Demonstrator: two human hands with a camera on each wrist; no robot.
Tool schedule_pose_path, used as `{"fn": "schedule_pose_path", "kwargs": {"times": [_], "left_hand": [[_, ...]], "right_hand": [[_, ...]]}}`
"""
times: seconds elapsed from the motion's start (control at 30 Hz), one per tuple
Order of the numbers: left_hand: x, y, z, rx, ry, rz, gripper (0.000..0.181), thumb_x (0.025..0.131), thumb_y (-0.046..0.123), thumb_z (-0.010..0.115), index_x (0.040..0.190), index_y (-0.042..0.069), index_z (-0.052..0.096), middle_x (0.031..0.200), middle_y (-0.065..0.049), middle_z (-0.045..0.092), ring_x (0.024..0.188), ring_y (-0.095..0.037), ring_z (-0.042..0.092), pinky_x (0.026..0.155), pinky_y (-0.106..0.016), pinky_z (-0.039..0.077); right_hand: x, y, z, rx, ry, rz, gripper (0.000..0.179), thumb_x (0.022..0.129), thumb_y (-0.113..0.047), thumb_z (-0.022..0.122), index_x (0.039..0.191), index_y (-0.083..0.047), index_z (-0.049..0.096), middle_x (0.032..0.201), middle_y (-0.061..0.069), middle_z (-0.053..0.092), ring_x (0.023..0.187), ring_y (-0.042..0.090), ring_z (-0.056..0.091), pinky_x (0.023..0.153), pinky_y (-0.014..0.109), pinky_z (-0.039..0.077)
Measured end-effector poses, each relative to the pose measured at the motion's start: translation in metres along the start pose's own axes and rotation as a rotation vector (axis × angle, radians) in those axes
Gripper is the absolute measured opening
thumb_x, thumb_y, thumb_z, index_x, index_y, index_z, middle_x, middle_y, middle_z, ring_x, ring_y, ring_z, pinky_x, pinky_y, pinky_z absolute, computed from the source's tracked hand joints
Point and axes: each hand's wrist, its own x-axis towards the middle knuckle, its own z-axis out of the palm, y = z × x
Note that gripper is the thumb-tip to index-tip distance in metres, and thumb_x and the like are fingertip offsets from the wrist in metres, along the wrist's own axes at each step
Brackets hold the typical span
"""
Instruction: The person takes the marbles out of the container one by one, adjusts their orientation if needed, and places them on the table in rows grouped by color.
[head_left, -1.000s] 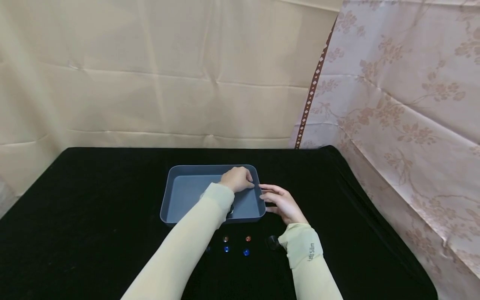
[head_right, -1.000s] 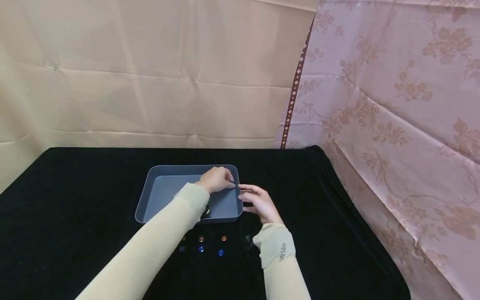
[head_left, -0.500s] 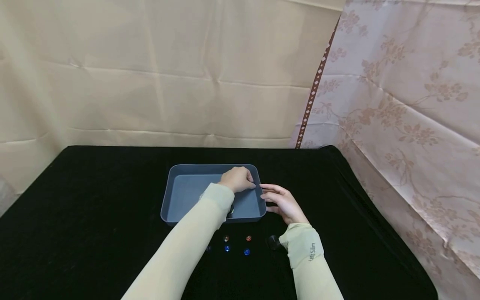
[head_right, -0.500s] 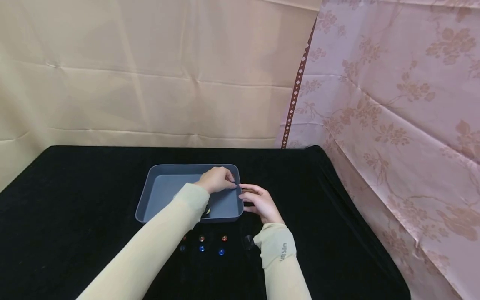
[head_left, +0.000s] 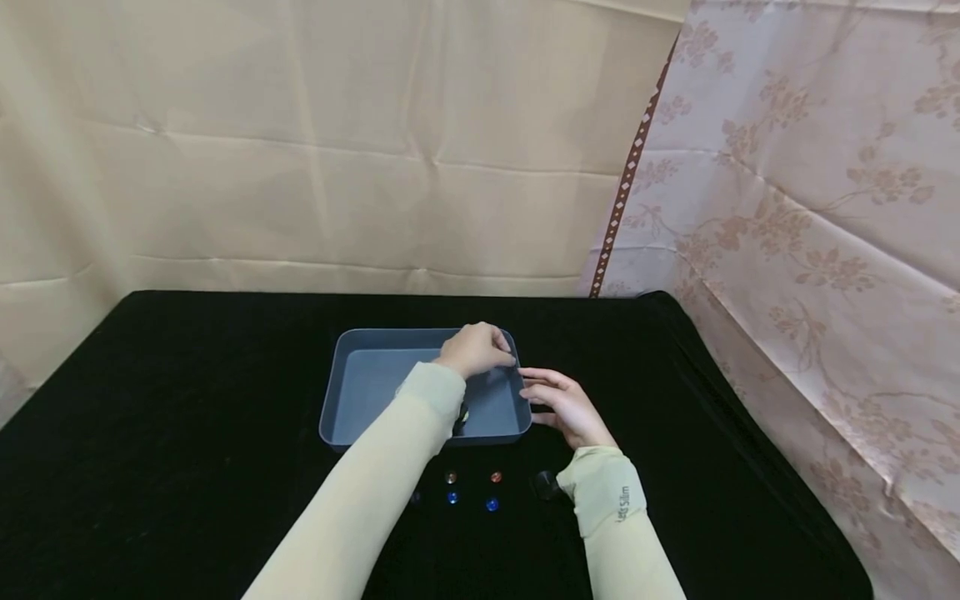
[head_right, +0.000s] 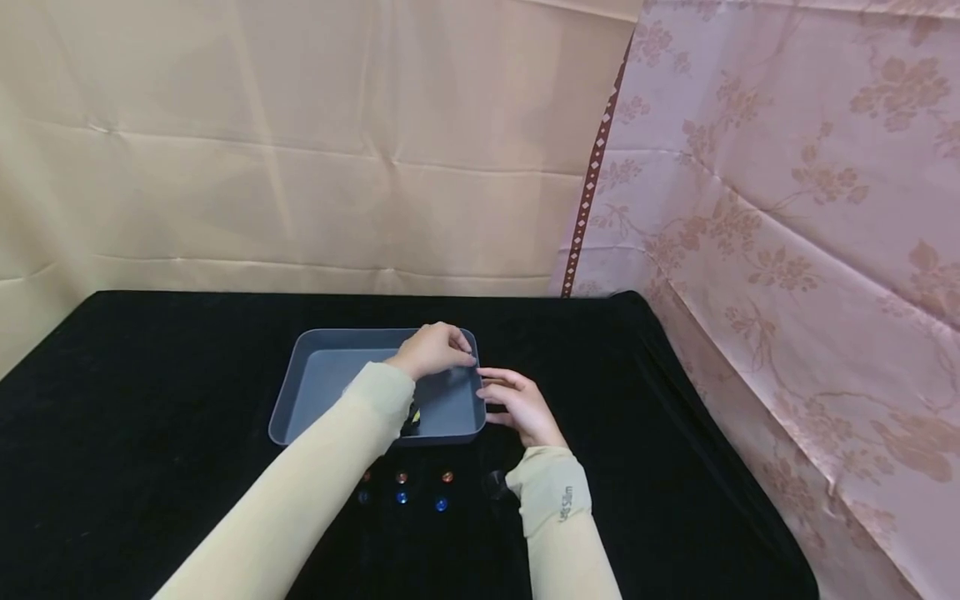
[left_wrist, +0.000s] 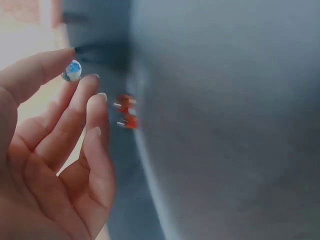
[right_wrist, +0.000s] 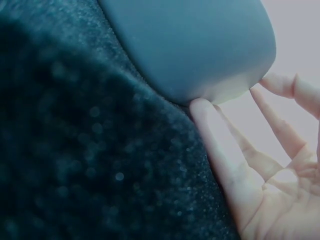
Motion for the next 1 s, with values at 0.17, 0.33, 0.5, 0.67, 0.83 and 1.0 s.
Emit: {"fn": "schedule_pose_path", "kwargs": {"times": [0.17, 0.33, 0.5, 0.67, 0.83, 1.0], "left_hand": [[-0.004, 0.011, -0.014, -0.065, 0.042, 0.029, 0.015, 0.087, 0.035, 0.074, 0.095, 0.022, 0.073, 0.096, 0.005, 0.071, 0.088, -0.016, 0.061, 0.082, -0.039, 0.049], [-0.010, 0.017, -0.026, -0.085, 0.042, 0.050, 0.014, 0.087, 0.033, 0.074, 0.096, 0.022, 0.073, 0.088, 0.006, 0.072, 0.084, -0.016, 0.066, 0.077, -0.036, 0.050], [-0.015, 0.020, -0.034, -0.140, 0.050, 0.073, 0.015, 0.087, 0.031, 0.076, 0.097, 0.021, 0.072, 0.086, 0.006, 0.073, 0.078, -0.014, 0.070, 0.078, -0.036, 0.051], [-0.021, 0.022, -0.042, -0.153, 0.059, 0.109, 0.015, 0.087, 0.030, 0.076, 0.098, 0.021, 0.071, 0.090, 0.007, 0.072, 0.076, -0.012, 0.070, 0.080, -0.037, 0.052], [-0.028, 0.023, -0.049, -0.161, 0.066, 0.145, 0.017, 0.088, 0.031, 0.075, 0.102, 0.021, 0.071, 0.094, 0.006, 0.073, 0.084, -0.015, 0.068, 0.082, -0.037, 0.052], [-0.036, 0.021, -0.058, -0.171, 0.051, 0.169, 0.019, 0.088, 0.032, 0.075, 0.104, 0.022, 0.072, 0.097, 0.007, 0.073, 0.087, -0.013, 0.066, 0.084, -0.036, 0.053]], "right_hand": [[0.001, 0.000, 0.001, -0.010, -0.003, -0.001, 0.045, 0.094, -0.012, 0.063, 0.138, -0.008, 0.056, 0.134, 0.014, 0.061, 0.097, 0.016, 0.066, 0.083, 0.037, 0.058], [0.001, 0.000, 0.002, -0.025, 0.004, 0.007, 0.044, 0.094, -0.014, 0.063, 0.137, -0.009, 0.057, 0.135, 0.014, 0.060, 0.098, 0.017, 0.064, 0.083, 0.036, 0.057], [0.002, 0.001, 0.003, -0.027, 0.002, -0.001, 0.044, 0.094, -0.013, 0.063, 0.137, -0.008, 0.057, 0.134, 0.014, 0.060, 0.097, 0.016, 0.064, 0.081, 0.035, 0.057], [0.001, 0.002, 0.002, -0.026, -0.005, -0.009, 0.044, 0.094, -0.012, 0.062, 0.138, -0.007, 0.056, 0.133, 0.015, 0.060, 0.095, 0.016, 0.065, 0.080, 0.035, 0.058], [0.001, 0.002, 0.000, -0.023, -0.007, -0.013, 0.046, 0.094, -0.012, 0.062, 0.139, -0.006, 0.055, 0.133, 0.015, 0.059, 0.096, 0.016, 0.064, 0.080, 0.034, 0.058], [0.004, 0.000, 0.002, -0.020, 0.001, 0.003, 0.045, 0.095, -0.012, 0.061, 0.139, -0.007, 0.054, 0.132, 0.014, 0.059, 0.096, 0.016, 0.064, 0.080, 0.034, 0.057]]}}
